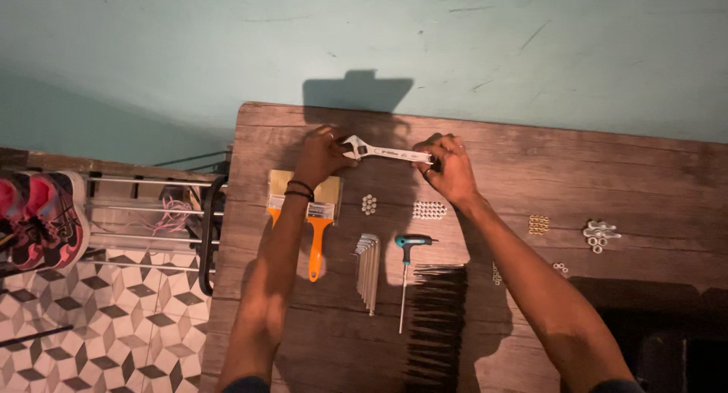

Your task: The person removes tools and hardware from a yellow toolbox, arranges them neatly on a wooden table, then closes the toolbox. Items handled include paintbrushes, a hammer, a wrench, a screwdriver, Allen keys, nails, screws, and a sanding block.

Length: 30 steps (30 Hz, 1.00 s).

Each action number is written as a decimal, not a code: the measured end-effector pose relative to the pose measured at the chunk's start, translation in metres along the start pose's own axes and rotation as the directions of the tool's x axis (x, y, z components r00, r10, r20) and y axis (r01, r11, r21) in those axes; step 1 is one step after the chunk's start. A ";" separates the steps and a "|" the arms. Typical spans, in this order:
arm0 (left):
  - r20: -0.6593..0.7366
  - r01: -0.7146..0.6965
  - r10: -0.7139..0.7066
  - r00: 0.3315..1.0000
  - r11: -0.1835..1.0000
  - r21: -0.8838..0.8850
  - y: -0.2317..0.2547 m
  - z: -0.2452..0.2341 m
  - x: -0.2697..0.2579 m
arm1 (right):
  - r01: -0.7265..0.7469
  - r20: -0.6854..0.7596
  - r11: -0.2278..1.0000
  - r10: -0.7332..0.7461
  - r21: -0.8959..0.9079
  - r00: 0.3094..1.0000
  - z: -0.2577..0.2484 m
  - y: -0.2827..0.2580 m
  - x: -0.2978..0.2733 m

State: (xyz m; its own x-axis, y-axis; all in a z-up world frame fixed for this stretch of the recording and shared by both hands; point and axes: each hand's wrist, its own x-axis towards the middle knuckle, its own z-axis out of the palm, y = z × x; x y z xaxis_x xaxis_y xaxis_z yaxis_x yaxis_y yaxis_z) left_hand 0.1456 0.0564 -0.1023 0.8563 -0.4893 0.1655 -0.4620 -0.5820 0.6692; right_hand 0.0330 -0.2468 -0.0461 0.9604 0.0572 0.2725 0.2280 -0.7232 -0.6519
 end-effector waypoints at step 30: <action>0.031 0.174 -0.171 0.985 0.953 -0.248 -0.005 -0.008 -0.010 | -0.162 0.109 0.986 0.156 0.042 0.982 0.010 -0.005 -0.002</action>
State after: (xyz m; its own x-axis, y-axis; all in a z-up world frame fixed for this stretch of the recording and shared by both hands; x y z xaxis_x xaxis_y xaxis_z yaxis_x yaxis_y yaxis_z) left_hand 0.1419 0.0697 -0.1013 0.9151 -0.4023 0.0256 -0.2340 -0.4785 0.8463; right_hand 0.0319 -0.2365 -0.0507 0.9959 0.0180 0.0887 0.0763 -0.6937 -0.7162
